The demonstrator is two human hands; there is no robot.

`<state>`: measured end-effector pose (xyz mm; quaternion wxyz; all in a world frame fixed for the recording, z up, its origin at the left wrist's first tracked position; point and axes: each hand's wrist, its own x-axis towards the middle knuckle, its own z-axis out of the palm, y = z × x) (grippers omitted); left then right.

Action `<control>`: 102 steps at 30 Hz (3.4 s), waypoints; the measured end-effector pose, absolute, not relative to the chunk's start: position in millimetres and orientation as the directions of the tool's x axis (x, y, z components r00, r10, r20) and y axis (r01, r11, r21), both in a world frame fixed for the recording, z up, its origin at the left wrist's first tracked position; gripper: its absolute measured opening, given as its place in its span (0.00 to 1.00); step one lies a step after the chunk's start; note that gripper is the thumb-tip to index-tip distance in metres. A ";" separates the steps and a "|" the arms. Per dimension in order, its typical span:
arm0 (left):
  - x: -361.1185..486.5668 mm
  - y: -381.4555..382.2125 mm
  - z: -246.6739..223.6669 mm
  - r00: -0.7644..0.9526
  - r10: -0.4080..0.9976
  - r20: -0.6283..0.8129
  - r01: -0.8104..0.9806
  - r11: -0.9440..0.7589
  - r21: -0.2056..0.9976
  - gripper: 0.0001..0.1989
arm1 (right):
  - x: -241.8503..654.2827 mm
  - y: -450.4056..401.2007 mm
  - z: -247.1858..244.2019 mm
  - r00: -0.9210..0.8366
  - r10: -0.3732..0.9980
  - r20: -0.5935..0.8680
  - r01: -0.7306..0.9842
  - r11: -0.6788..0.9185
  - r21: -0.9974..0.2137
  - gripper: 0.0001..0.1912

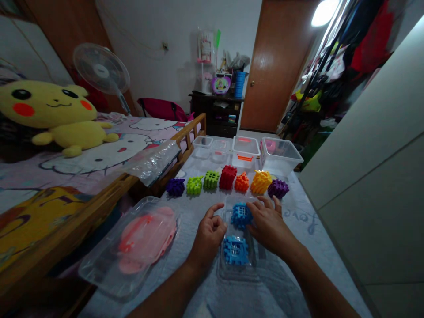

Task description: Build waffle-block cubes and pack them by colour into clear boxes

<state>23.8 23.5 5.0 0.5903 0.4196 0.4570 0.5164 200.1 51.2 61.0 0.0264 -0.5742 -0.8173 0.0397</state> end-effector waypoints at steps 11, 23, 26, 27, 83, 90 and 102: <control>23.4 23.6 1.8 0.046 0.993 -0.108 -0.213 0.115 0.970 0.27 | 193.6 52.9 52.0 -0.346 0.938 0.022 0.931 0.346 -0.116 0.11; 23.3 24.8 1.6 0.068 0.991 -0.119 -0.244 0.132 0.961 0.26 | 197.2 54.0 46.8 -0.369 0.924 0.104 0.904 0.383 -0.189 0.23; 23.3 24.5 2.0 0.071 0.990 -0.123 -0.255 0.137 0.957 0.26 | 194.6 54.7 47.9 -0.368 0.918 0.146 0.900 0.392 -0.190 0.21; 23.3 24.3 2.2 0.071 0.989 -0.126 -0.258 0.140 0.956 0.27 | 193.5 55.4 47.9 -0.369 0.917 0.152 0.901 0.393 -0.185 0.20; 25.1 22.6 6.8 0.058 0.990 -0.131 -0.276 0.142 0.951 0.27 | 200.2 56.3 57.1 -0.410 0.894 0.177 0.849 0.446 -0.283 0.20; 25.6 21.8 9.5 0.045 0.988 -0.144 -0.290 0.151 0.945 0.28 | 202.5 34.9 68.7 -0.561 0.828 0.021 0.773 0.532 -0.346 0.20; 22.9 23.6 1.2 0.077 0.991 -0.112 -0.267 0.129 0.955 0.26 | 203.9 37.7 77.0 -0.583 0.812 0.028 0.757 0.555 -0.345 0.10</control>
